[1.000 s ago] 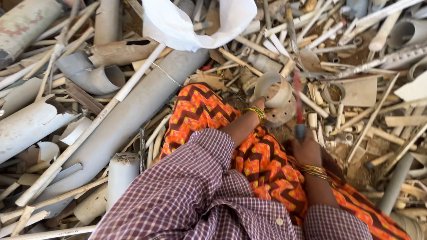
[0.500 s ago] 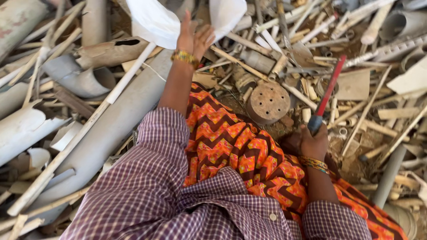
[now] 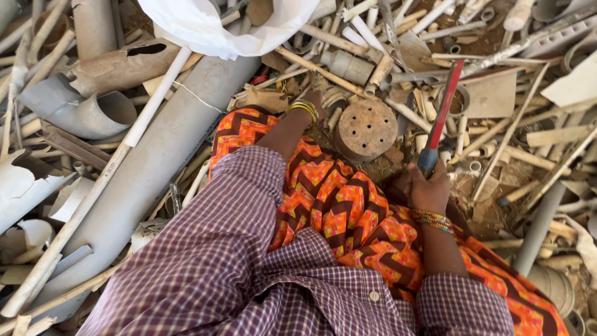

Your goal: The person uses a saw to scrape and clean the edges of discarded PVC pipe pieces while sitting in a large pile of plastic debris.

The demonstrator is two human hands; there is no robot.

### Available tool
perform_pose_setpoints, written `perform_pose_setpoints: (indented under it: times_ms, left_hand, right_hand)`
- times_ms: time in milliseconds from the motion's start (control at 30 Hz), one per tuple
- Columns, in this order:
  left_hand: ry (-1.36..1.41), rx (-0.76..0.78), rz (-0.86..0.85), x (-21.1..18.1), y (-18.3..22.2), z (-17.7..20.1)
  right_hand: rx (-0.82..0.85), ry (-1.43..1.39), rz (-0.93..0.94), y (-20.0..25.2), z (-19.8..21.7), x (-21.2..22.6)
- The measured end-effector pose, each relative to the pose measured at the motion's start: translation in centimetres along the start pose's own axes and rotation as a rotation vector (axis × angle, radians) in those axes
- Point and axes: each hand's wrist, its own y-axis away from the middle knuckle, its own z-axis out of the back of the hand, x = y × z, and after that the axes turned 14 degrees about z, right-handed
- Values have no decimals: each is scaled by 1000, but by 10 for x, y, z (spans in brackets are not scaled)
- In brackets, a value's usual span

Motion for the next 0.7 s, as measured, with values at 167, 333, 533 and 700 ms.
perform_pose_setpoints:
  times_ms: [167,333,533,700]
  left_hand:
    - [-72,-26,133,-19,-12,1]
    - [-151,-75,113,-30,-30,-3]
    - [-306,-114,74,-38,-46,12]
    - [-482,-256,17,-37,-48,7]
  right_hand:
    - [56,-19,-114,-3,-3,5]
    - [94,-46,-185,-11,0,7]
    - [110,-30,-222,-20,-3,4]
    - [133,143,-165,-26,-12,-24]
